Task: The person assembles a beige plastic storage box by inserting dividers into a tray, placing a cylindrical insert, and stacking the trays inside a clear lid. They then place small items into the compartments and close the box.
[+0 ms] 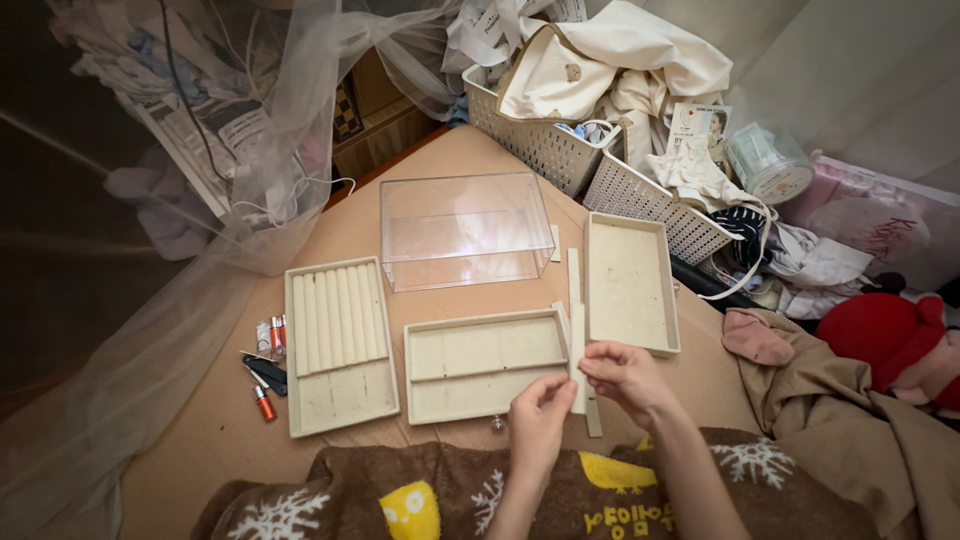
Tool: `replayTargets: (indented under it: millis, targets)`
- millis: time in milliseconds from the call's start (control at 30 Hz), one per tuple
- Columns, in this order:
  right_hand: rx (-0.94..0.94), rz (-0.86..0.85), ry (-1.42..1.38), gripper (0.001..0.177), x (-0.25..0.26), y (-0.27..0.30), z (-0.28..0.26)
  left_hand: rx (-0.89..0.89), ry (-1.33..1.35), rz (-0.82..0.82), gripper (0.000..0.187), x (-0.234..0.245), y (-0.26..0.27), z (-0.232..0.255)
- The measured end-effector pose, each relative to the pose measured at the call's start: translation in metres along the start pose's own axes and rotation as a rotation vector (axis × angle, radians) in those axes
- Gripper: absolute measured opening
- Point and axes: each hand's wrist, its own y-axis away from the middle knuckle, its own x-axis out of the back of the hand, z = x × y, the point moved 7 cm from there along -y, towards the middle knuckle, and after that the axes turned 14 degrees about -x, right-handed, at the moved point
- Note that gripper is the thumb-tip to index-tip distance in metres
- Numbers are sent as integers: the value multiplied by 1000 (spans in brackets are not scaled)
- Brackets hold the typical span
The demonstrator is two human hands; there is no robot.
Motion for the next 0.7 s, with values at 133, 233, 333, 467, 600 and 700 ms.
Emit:
replayTargets:
  millis: [133, 233, 333, 467, 600, 700]
  targets:
    - [74, -67, -131, 11, -17, 4, -6, 48, 192, -39, 31, -8, -1, 9]
    - [109, -76, -135, 13, -21, 8, -11, 60, 127, -22, 31, -2, -6, 13]
    - [166, -17, -172, 22, -20, 16, -20, 48, -70, 35, 29, 11, -11, 22]
    - [258, -76, -290, 33, -24, 29, -33, -83, -304, 38, 27, 24, -20, 48]
    - [330, -148, -259, 25, -30, 34, -38, -24, -50, 139, 41, 28, -29, 61]
    - [351, -94, -137, 21, -31, 29, -33, -14, 182, 200, 50, 29, -36, 68]
